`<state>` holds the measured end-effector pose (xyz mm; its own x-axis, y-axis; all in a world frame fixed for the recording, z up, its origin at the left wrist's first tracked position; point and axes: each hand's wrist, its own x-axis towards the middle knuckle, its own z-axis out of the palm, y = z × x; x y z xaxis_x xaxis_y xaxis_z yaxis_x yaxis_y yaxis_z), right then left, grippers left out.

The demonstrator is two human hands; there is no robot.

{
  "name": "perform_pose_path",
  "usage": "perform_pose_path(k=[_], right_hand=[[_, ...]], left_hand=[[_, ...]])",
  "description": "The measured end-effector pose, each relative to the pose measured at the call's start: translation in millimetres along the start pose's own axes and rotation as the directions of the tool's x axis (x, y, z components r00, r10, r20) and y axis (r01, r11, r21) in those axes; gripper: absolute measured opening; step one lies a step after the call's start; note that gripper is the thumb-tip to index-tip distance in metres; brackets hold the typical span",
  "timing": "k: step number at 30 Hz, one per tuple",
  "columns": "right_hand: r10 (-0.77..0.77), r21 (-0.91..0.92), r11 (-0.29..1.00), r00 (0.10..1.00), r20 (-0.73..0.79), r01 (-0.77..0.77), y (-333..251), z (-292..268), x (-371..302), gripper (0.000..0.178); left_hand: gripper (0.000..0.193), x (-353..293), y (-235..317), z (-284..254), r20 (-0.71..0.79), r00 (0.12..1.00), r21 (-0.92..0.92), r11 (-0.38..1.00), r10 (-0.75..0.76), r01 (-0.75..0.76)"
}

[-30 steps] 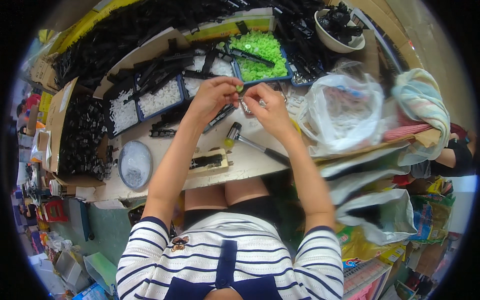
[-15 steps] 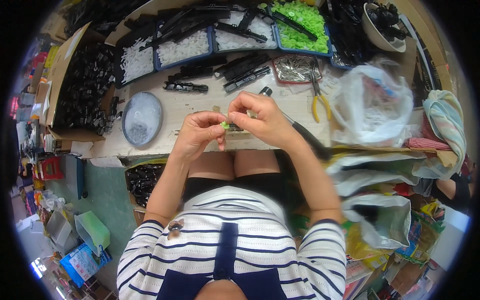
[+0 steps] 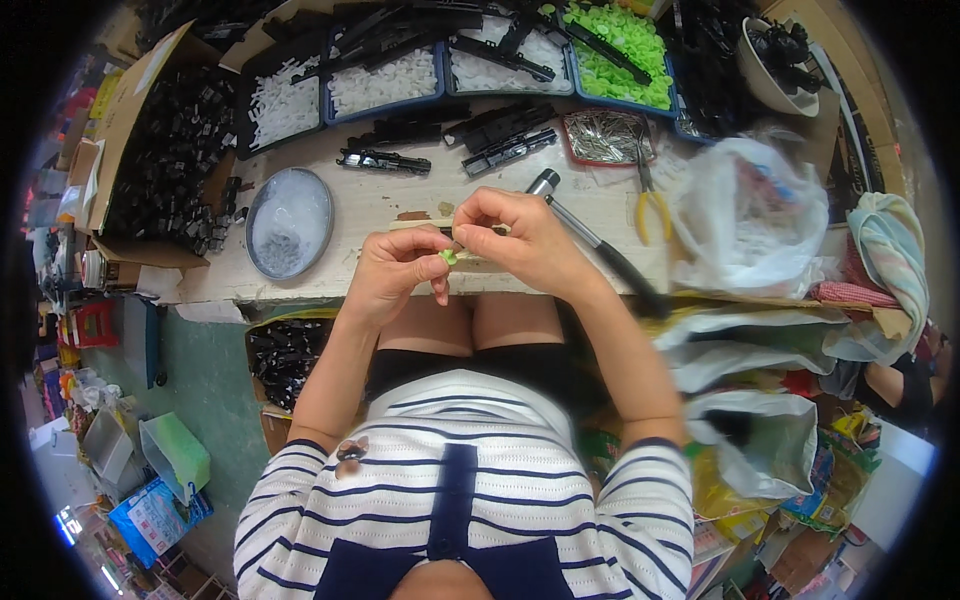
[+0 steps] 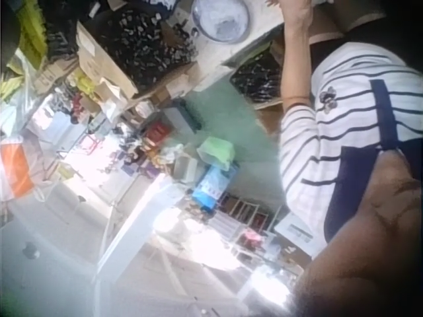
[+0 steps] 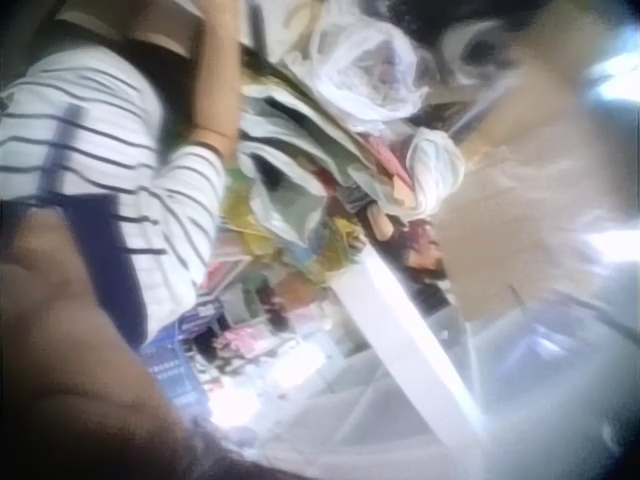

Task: The person assembles small plastic toy components by hand at a workbench, using a hammer and pliers to join the parts.

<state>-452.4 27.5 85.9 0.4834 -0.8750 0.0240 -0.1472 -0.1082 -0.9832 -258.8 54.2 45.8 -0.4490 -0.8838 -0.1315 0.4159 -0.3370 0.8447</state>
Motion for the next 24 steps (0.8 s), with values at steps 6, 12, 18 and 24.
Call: perform_pose_path(k=[6, 12, 18, 24], right_hand=[[-0.084, -0.152, 0.985, 0.996, -0.01, 0.081, 7, 10, 0, 0.011], [-0.45, -0.539, 0.786, 0.878, -0.163, 0.303, 22, 32, -3, 0.009], [-0.553, -0.657, 0.676, 0.819, -0.154, 0.333, 21, 35, -5, 0.014], [-0.554, -0.741, 0.599, 0.825, -0.109, 0.304, 24, 28, 0, 0.014]], left_hand=[[0.014, -1, -7, -2, -0.073, 0.996, -0.028, 0.998, 0.046, -0.048], [0.015, 1, -21, -5, -0.136, 0.982, -0.14, 0.979, 0.129, -0.148], [0.014, 4, -21, -7, -0.199, 0.976, -0.201, 0.971, 0.088, -0.129], [0.012, 7, -1, -5, -0.253, 0.959, 0.112, 0.988, 0.131, -0.105]])
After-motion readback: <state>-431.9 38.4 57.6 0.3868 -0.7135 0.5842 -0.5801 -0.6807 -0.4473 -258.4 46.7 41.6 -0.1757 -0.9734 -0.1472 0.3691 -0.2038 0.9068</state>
